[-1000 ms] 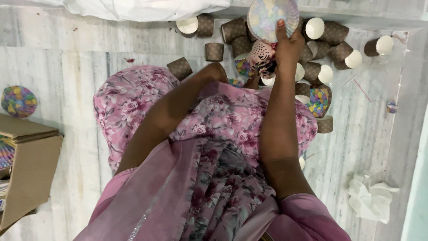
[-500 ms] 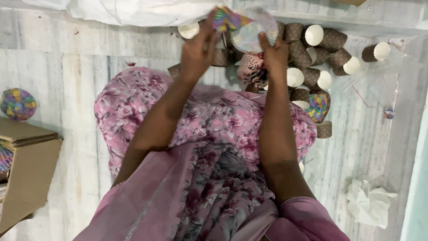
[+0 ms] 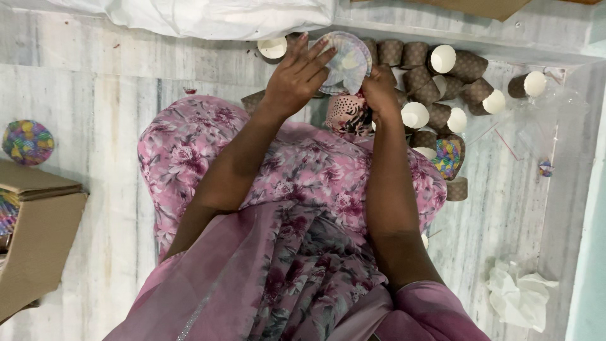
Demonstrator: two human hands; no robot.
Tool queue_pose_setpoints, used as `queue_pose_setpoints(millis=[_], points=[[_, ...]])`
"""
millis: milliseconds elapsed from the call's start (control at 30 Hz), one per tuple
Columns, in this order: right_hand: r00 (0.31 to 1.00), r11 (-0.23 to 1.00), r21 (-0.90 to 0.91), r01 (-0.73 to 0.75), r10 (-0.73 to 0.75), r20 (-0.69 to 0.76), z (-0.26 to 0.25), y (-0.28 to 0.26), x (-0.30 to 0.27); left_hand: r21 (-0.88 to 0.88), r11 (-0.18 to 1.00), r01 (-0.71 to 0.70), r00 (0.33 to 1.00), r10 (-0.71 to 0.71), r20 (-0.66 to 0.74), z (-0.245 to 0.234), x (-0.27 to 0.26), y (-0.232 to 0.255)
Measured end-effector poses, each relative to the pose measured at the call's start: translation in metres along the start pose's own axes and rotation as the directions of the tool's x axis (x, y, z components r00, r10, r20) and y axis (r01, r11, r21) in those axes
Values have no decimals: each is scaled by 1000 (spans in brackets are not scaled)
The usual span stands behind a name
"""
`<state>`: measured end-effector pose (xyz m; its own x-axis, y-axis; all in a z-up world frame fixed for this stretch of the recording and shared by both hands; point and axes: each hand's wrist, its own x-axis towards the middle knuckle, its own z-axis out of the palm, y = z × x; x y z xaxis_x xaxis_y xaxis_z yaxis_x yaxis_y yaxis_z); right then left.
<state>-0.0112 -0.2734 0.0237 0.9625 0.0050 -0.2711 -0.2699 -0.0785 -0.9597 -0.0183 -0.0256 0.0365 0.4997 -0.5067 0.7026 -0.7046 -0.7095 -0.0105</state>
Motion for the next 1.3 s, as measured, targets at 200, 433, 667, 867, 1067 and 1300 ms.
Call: queue_pose_setpoints(millis=[200,433,667,867,1067,1300], points=[[999,998,66,-1,-2,45,-10,-2,1,-217,974,71,982,-30,186,-19,9,6],[996,994,108,18,-28,90,-9,-7,-3,-386,923,6,912,153,380,-33,22,10],[991,997,71,41,-50,127,-1,-21,-12,83,990,-111,963,87,254,-15,10,8],[992,998,61,-17,9,129,4,-24,-15,-15,998,-63,985,64,158,-6,4,5],[998,976,216,17,-29,55,19,-47,-27,-55,994,-99,988,105,111,-7,3,5],[992,998,12,67,-68,109,31,-30,-18,-268,962,-51,982,97,160,-27,6,-6]])
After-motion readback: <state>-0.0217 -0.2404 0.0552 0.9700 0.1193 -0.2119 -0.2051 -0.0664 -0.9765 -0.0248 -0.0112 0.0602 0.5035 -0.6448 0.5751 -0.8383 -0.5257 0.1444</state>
